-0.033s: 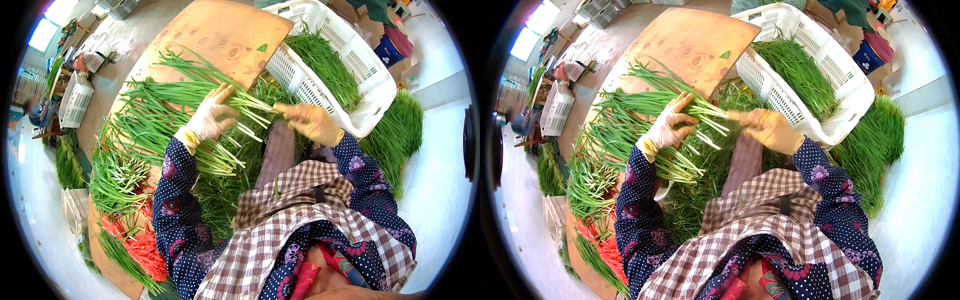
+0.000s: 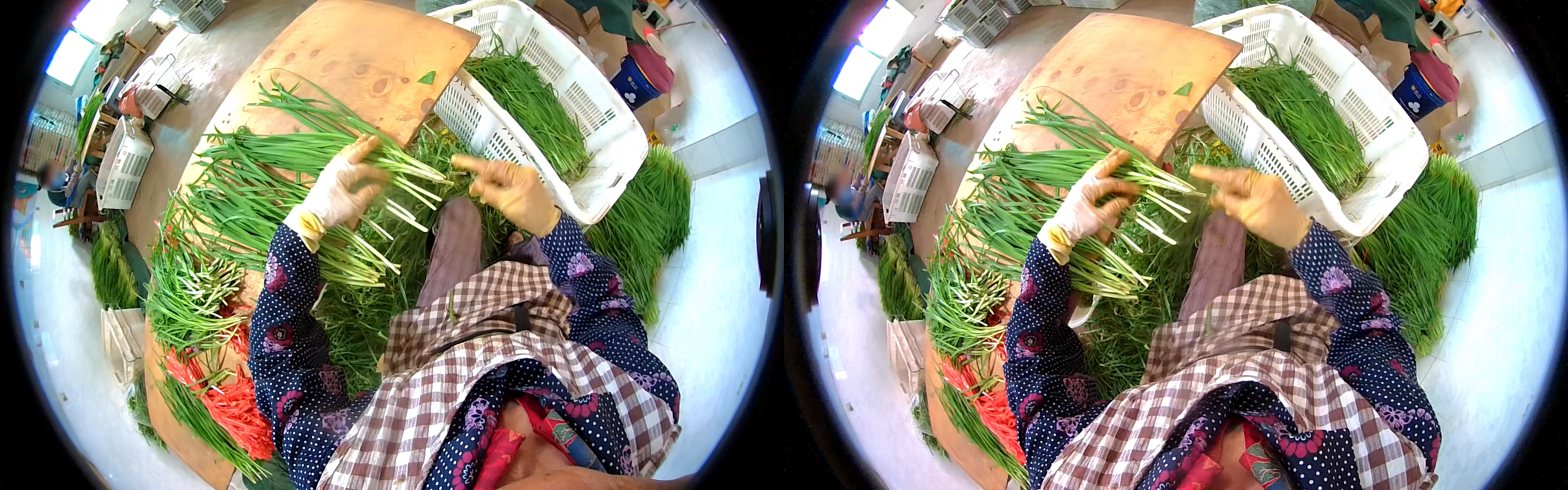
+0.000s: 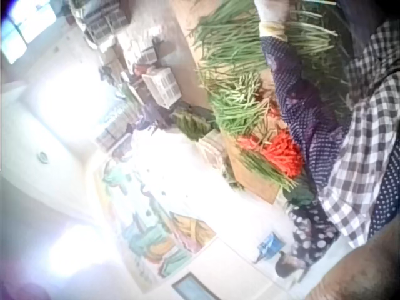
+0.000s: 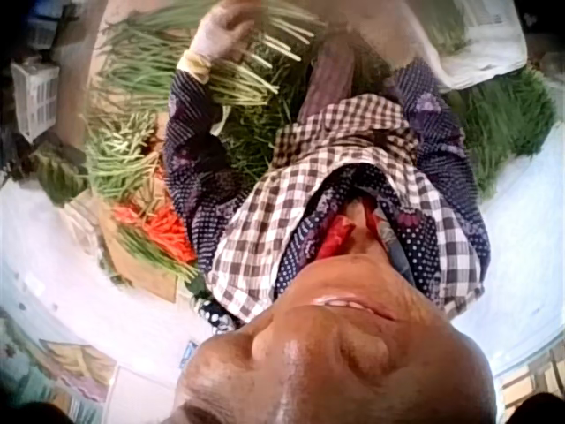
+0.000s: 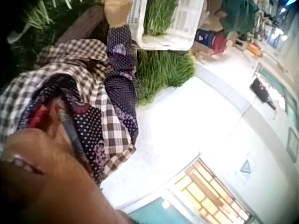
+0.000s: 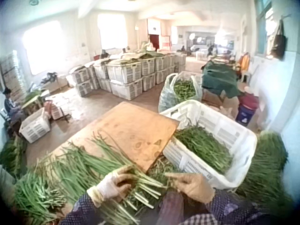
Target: The person sorts and bunches green onions by hand at a wooden table, removing yellowed leaves and placing bundles into a white plastic crate.
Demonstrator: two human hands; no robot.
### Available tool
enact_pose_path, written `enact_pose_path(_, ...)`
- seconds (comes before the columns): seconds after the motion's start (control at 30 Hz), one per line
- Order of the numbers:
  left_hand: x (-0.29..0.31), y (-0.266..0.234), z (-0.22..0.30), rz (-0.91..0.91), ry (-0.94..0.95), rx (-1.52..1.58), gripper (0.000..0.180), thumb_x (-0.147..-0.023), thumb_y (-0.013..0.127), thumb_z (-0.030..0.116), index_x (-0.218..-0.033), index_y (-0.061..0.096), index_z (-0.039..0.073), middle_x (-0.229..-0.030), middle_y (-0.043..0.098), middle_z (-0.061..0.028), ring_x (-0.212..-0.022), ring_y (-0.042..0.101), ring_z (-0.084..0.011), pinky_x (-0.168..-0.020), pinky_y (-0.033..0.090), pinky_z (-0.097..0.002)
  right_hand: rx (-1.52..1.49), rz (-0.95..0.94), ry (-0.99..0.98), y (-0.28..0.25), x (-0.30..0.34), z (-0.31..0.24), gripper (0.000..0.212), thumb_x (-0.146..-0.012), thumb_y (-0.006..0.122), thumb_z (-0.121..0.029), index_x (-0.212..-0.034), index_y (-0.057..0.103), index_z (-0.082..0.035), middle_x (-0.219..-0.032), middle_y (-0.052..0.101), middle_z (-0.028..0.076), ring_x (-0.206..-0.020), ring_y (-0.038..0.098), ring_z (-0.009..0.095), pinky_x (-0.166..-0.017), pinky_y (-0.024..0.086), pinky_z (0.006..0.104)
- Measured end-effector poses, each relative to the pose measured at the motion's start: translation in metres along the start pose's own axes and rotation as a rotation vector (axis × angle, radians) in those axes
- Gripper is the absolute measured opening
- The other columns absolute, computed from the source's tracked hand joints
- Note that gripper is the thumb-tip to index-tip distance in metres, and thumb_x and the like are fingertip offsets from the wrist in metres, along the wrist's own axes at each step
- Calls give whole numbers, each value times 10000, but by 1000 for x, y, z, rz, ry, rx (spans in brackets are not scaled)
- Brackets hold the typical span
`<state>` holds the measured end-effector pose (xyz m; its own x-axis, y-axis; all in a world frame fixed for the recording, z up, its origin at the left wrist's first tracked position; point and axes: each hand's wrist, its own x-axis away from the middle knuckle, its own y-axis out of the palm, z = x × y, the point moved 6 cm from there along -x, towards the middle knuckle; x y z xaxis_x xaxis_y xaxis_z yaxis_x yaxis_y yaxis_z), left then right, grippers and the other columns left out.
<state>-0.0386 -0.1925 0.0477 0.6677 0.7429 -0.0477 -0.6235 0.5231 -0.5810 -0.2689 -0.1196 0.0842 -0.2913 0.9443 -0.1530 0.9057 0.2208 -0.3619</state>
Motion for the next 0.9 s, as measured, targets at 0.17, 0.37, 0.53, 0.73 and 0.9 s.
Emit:
enact_pose_path(0.17,-27,-11,31,136,172,-711,852,-665,699,147,-1389,250,163,-1383,335,-128,-1326,204,-317,-1081,142,-450,-99,187,211,-2,-54,36,230,-851,557,-127,-1061,625,-62,-858,616,30,-621,532,64,-549,460,192)
enact_pose_path(0.37,-35,0,2,12,33,-596,939,-627,730,171,-1398,197,116,-1408,291,-116,-1319,236,-283,-1079,122,-473,288,239,-48,4,-74,29,226,-797,608,-243,-914,669,-59,-879,626,102,-838,593,238,-740,468,312)
enact_pose_path(0.53,-29,-3,17,132,180,-536,885,-611,743,114,-1368,283,109,-1397,309,-120,-1280,303,-299,-1052,248,-396,384,56,16,49,-93,36,369,-706,675,-350,-888,651,-29,-888,626,119,-843,599,275,-764,458,341)
enact_pose_path(0.73,-20,-2,13,175,220,-569,465,-678,686,121,-1128,573,96,-1240,486,-156,-1145,457,-328,-951,379,-387,-25,111,343,55,-91,64,238,-731,698,-196,-827,632,11,-733,619,62,-671,552,106,-642,447,239)
enact_pose_path(0.9,-19,6,11,244,215,-704,326,-706,670,126,-1024,626,71,-1153,556,-144,-1054,535,-304,-882,444,-350,-237,271,305,54,-82,74,190,-759,675,-172,-814,636,5,-716,622,44,-654,540,91,-612,446,236)
